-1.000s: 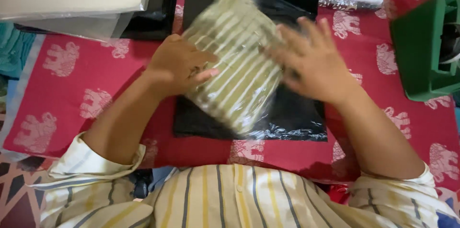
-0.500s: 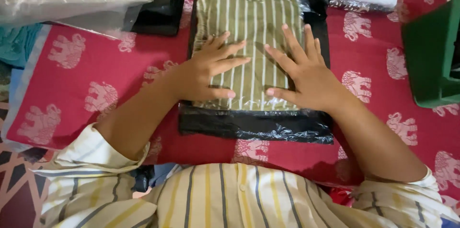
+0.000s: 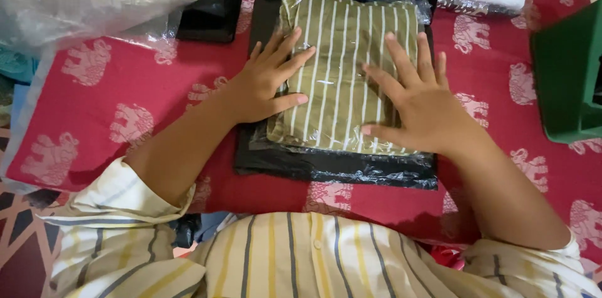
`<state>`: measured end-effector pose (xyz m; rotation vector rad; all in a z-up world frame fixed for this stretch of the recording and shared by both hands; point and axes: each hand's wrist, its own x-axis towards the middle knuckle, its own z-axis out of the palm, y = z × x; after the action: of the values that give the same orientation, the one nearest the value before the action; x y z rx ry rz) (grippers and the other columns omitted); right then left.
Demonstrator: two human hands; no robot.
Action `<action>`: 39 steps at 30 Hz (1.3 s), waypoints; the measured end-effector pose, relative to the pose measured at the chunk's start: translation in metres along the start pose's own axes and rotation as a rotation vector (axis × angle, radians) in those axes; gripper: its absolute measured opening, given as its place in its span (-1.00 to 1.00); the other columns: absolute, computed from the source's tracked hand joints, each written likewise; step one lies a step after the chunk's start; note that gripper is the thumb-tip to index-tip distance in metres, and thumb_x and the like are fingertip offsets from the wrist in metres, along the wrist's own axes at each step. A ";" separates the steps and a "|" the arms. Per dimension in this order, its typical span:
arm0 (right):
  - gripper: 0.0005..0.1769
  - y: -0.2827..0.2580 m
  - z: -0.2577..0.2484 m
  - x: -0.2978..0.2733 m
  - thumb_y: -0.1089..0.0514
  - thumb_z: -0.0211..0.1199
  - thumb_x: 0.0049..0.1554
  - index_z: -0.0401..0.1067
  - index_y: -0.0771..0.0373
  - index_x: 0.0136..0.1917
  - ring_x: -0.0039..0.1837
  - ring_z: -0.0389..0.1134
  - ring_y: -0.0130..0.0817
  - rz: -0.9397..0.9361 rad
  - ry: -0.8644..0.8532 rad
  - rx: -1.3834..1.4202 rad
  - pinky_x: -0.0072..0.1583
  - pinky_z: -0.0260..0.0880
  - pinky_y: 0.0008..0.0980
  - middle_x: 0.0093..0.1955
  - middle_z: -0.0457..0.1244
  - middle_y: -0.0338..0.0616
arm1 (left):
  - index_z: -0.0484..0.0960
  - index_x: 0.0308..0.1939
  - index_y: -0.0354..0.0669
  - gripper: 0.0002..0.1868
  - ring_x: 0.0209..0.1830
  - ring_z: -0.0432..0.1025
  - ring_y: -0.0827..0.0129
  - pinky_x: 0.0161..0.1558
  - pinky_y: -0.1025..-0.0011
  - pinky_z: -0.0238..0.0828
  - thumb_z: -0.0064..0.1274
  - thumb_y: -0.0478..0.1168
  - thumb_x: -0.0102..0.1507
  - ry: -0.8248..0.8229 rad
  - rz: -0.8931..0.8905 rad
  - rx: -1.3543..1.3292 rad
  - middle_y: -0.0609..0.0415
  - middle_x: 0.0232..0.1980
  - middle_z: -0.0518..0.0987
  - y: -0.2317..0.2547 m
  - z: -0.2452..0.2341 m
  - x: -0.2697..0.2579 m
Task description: The person is folding clothes and sealing them in black plastic mailing bags using tape.
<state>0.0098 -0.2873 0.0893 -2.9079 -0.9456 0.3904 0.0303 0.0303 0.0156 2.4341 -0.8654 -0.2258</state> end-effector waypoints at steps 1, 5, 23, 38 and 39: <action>0.19 0.000 0.002 0.004 -0.63 0.03 0.01 -0.19 -0.09 0.70 0.59 -0.85 0.35 0.001 -0.001 0.000 0.44 -0.65 0.56 0.72 -0.70 -0.02 | -0.11 0.68 0.10 -0.15 0.69 -0.56 -0.15 0.49 -0.41 -0.55 -0.12 0.17 0.41 -0.001 0.001 -0.001 -0.02 0.71 -0.44 0.001 0.000 -0.001; 0.07 0.010 0.021 0.015 -0.61 -0.12 0.08 -0.31 -0.28 0.70 0.62 -0.71 0.43 -0.025 0.001 0.030 0.45 -0.50 0.57 0.74 -0.59 -0.05 | -0.11 0.66 0.13 -0.16 0.69 -0.44 -0.26 0.48 -0.39 -0.48 -0.08 0.16 0.40 0.008 -0.053 -0.015 -0.09 0.71 -0.38 0.007 -0.005 -0.002; 0.04 0.015 0.039 0.018 -0.60 -0.04 0.12 -0.17 -0.19 0.71 0.64 -0.60 0.51 -0.116 0.114 0.072 0.41 -0.38 0.72 0.76 -0.43 0.00 | -0.12 0.63 0.07 -0.15 0.69 -0.55 -0.19 0.50 -0.28 -0.63 -0.14 0.17 0.36 -0.040 -0.077 -0.077 -0.09 0.71 -0.43 0.004 -0.004 -0.003; 0.16 0.012 0.032 0.019 -0.74 -0.31 0.08 -0.51 -0.21 0.72 0.58 -0.90 0.24 -0.071 0.071 0.012 0.42 -0.90 0.54 0.73 -0.69 -0.15 | 0.30 0.47 -0.03 -0.20 0.51 -0.19 -0.14 0.43 -0.20 -0.18 0.28 0.12 0.26 0.232 0.206 0.150 -0.15 0.52 -0.08 0.008 -0.019 -0.006; 0.20 0.012 0.031 0.019 -0.81 -0.45 0.06 -0.60 -0.21 0.72 0.54 -0.99 0.11 -0.051 0.096 -0.065 0.43 -0.92 0.55 0.70 -0.79 -0.20 | 0.55 0.27 -0.18 -0.37 0.31 0.18 -0.14 0.27 -0.09 0.14 0.33 0.02 0.20 0.290 0.318 0.197 -0.26 0.34 0.32 0.021 -0.027 -0.007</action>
<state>0.0233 -0.2870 0.0537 -2.9229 -1.0342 0.2193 0.0226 0.0328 0.0495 2.3777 -1.1628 0.3359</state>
